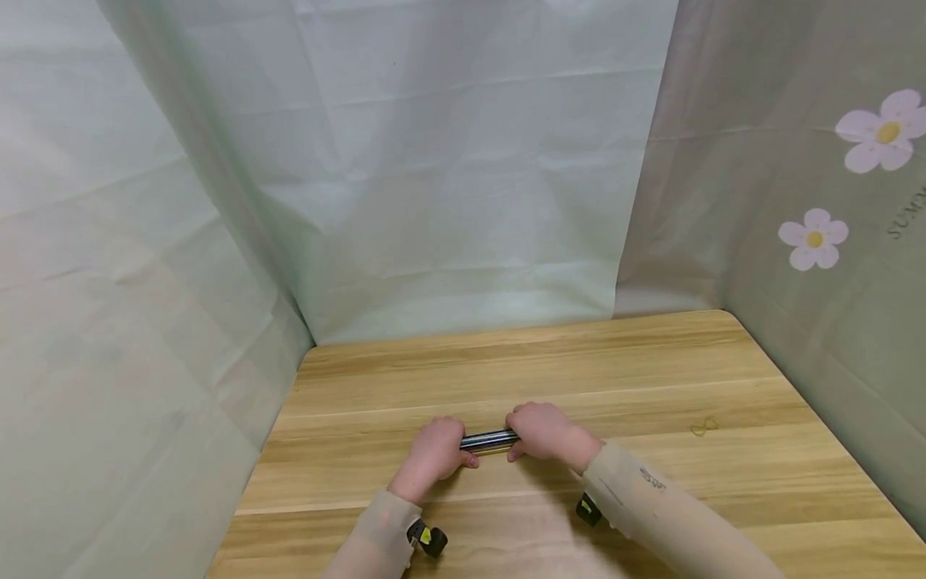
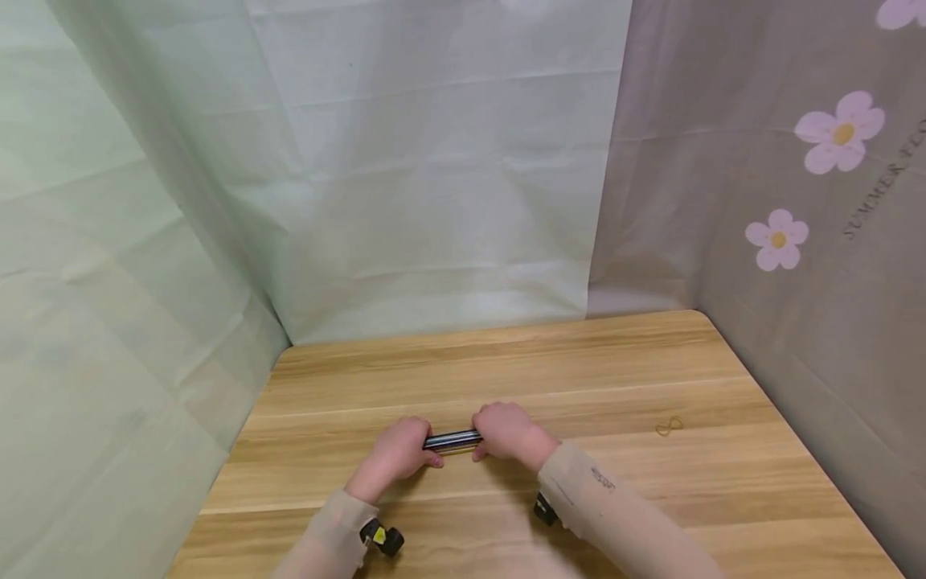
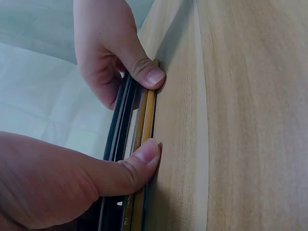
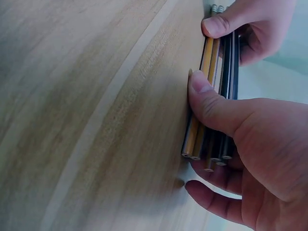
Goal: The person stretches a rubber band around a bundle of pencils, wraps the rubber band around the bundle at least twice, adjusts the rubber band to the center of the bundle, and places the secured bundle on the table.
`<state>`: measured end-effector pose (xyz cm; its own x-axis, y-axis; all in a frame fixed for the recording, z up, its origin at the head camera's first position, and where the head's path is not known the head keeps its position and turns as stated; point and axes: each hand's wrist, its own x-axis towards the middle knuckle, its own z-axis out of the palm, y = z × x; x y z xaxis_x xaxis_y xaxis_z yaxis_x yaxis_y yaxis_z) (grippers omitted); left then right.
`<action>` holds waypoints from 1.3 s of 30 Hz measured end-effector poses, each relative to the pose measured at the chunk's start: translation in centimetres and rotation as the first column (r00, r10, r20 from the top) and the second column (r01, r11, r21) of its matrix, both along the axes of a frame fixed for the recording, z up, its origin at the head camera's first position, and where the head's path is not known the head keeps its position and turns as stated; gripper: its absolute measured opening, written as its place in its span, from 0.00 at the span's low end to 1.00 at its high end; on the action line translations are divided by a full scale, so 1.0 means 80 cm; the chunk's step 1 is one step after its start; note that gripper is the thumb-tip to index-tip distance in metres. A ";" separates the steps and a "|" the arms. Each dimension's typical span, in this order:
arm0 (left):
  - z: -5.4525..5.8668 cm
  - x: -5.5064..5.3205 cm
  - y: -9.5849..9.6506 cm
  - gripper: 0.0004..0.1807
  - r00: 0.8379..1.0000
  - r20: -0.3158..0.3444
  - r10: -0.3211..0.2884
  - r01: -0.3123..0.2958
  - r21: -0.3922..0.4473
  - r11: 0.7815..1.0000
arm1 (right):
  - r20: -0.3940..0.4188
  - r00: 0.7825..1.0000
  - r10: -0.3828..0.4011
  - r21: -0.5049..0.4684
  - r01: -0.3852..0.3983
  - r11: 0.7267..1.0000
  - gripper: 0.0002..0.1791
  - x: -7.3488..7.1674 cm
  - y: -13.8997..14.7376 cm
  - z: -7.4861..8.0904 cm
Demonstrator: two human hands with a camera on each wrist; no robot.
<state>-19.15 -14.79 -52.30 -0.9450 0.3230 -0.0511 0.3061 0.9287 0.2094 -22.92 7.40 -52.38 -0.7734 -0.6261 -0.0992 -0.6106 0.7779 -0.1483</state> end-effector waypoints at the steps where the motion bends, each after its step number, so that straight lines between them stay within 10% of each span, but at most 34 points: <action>1: 0.000 0.000 0.000 0.24 1.000 0.002 -0.002 0.002 -0.002 1.000 | 0.002 1.000 -0.001 0.001 0.001 1.000 0.20 0.000 0.000 0.000; 20: 0.002 0.005 0.001 0.19 0.994 -0.069 -0.083 0.081 -0.029 0.996 | -0.044 0.999 0.027 0.008 -0.026 1.000 0.17 0.017 0.000 0.010; 39: 0.007 -0.003 0.016 0.15 0.930 -0.352 -0.103 0.048 -0.162 0.986 | -0.247 0.969 -0.011 -0.109 -0.017 0.994 0.15 0.006 0.013 0.018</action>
